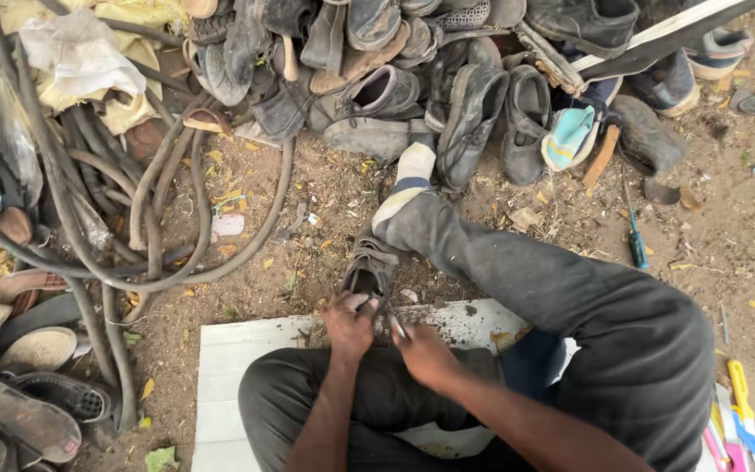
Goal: The person sits on the ground and uses a knife to cut and separate parts of a black shoe. They work on the sole and upper sections, removing pieces of material and placing them aside.
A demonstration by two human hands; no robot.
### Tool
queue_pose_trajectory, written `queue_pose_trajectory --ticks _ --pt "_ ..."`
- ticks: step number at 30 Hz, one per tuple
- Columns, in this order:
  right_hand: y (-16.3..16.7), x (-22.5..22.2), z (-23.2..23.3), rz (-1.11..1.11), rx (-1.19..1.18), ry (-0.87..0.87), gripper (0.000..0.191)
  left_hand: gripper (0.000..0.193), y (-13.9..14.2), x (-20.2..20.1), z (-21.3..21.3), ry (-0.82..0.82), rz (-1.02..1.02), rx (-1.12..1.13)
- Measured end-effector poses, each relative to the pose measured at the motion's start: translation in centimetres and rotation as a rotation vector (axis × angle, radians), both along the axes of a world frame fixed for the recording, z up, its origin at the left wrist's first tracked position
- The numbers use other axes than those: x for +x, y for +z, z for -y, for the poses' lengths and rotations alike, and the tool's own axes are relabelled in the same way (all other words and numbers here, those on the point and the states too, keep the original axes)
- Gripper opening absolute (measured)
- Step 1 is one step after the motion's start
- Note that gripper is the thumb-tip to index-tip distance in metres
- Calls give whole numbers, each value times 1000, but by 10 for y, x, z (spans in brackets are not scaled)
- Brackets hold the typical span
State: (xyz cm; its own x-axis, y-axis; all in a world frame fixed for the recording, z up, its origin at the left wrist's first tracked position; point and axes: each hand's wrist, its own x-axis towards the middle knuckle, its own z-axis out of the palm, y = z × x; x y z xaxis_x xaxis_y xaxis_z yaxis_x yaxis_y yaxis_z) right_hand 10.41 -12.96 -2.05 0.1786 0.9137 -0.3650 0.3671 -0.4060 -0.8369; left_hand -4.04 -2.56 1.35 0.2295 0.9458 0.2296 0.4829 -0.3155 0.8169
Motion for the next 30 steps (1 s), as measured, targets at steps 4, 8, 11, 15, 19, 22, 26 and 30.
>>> queue_pose_trajectory --ticks 4,8,11,15,19,22,26,30 --pt "-19 10 17 -211 95 -125 26 18 -6 17 19 29 155 -96" --pt "-14 11 23 -177 -188 -109 27 16 -15 31 41 -12 324 -74" --pt "6 3 45 160 37 -88 26 12 -21 39 49 15 695 -354" --pt "28 6 57 217 -18 8 27 11 -29 61 57 36 925 -595" --pt "40 6 58 361 136 -19 23 12 -36 77 55 73 911 -776" --pt "45 0 69 124 83 -169 43 9 -40 79 48 30 1139 -809" --pt "32 -6 60 35 159 -297 27 8 -40 79 41 35 1066 -881" --pt "4 -18 46 207 461 -249 21 5 -37 75 36 48 1123 -900"
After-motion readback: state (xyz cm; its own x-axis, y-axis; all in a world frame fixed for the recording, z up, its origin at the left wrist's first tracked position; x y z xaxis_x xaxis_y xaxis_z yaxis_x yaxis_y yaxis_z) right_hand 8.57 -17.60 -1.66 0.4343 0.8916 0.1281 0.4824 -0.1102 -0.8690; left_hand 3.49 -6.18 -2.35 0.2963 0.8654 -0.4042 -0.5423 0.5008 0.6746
